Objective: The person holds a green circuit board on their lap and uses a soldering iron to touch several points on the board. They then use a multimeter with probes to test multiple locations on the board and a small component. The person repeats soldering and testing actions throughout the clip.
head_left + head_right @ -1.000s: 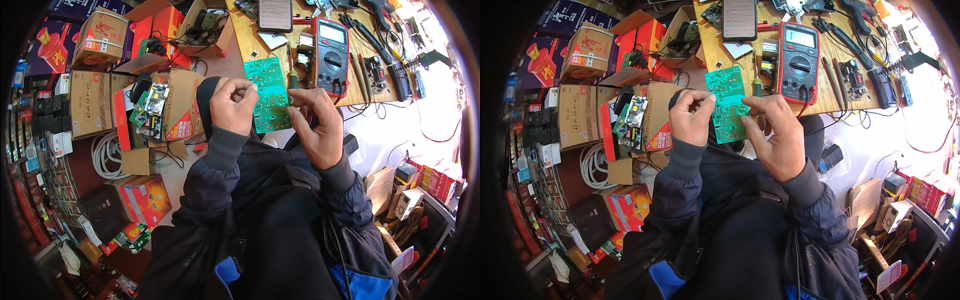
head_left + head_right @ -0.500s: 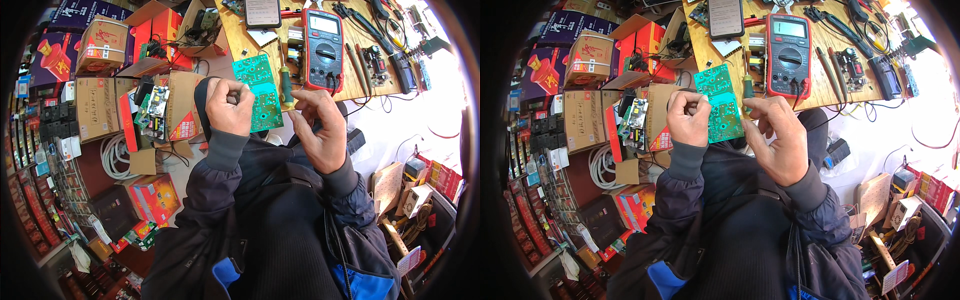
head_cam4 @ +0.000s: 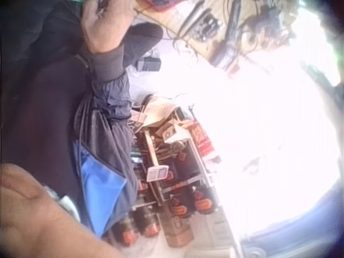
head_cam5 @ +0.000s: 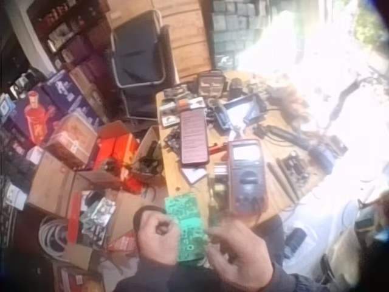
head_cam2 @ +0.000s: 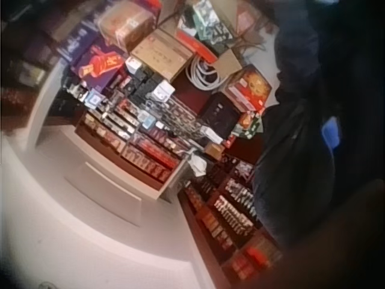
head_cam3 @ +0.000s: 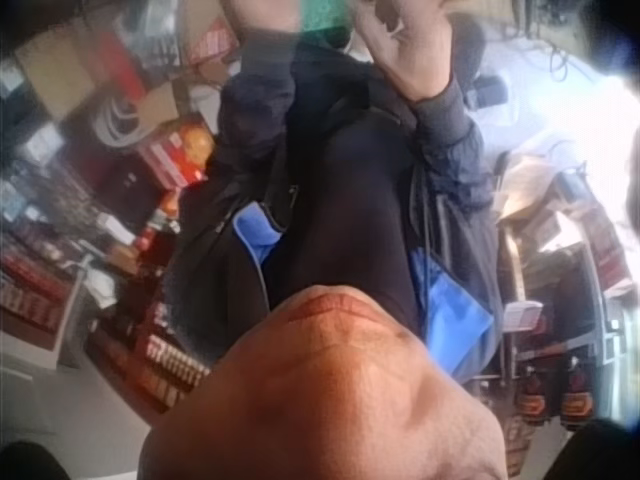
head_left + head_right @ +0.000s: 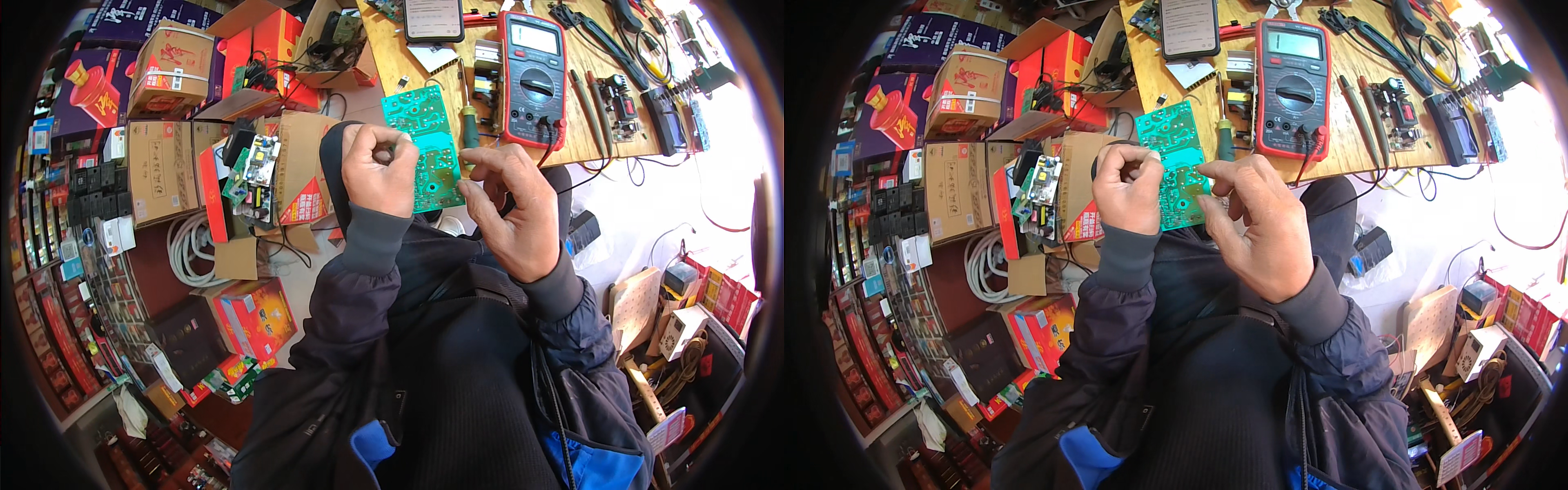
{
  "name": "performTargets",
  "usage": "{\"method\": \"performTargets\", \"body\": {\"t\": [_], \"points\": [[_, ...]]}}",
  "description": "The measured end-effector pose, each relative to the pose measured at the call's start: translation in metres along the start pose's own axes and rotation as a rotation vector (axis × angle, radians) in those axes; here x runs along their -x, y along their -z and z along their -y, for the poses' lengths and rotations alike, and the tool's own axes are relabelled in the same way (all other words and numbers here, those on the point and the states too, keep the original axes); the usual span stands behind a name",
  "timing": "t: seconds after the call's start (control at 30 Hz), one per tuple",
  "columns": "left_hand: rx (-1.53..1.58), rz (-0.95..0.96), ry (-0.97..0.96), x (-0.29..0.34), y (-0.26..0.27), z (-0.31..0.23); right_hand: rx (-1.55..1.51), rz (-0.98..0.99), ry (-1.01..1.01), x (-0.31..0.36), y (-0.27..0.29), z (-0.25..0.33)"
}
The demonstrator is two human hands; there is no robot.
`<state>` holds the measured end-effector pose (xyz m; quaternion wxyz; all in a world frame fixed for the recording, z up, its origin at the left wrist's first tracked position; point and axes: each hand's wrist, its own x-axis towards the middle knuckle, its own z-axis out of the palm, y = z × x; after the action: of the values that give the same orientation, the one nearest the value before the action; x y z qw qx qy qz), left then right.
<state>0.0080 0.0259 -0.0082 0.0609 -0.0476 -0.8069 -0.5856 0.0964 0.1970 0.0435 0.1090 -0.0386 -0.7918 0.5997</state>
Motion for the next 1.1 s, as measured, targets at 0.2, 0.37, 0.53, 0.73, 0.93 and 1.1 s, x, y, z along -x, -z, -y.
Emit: {"method": "performTargets", "body": {"t": [0.2, 0.37, 0.53, 0.73, 0.93, 1.1], "points": [[-0.097, -0.045, -0.07, 0.001, -0.005, -0.004, 0.017, -0.014, 0.016, 0.0, 0.002, -0.001], [-0.027, -0.047, -0.044, 0.003, -0.001, -0.006, 0.008, -0.029, 0.023, 0.003, 0.004, -0.002], [0.327, 0.01, 0.145, 0.005, 0.008, -0.016, 0.011, -0.011, 0.03, -0.003, 0.002, 0.001], [0.494, 0.09, 0.189, 0.015, 0.015, -0.036, 0.044, -0.01, 0.184, -0.019, -0.02, 0.008], [0.634, 0.106, 0.273, 0.018, 0.018, -0.04, 0.05, -0.035, 0.255, -0.023, -0.03, 0.01], [0.712, 0.134, 0.337, 0.02, 0.02, -0.04, 0.055, -0.027, 0.256, -0.022, -0.033, 0.008]]}}
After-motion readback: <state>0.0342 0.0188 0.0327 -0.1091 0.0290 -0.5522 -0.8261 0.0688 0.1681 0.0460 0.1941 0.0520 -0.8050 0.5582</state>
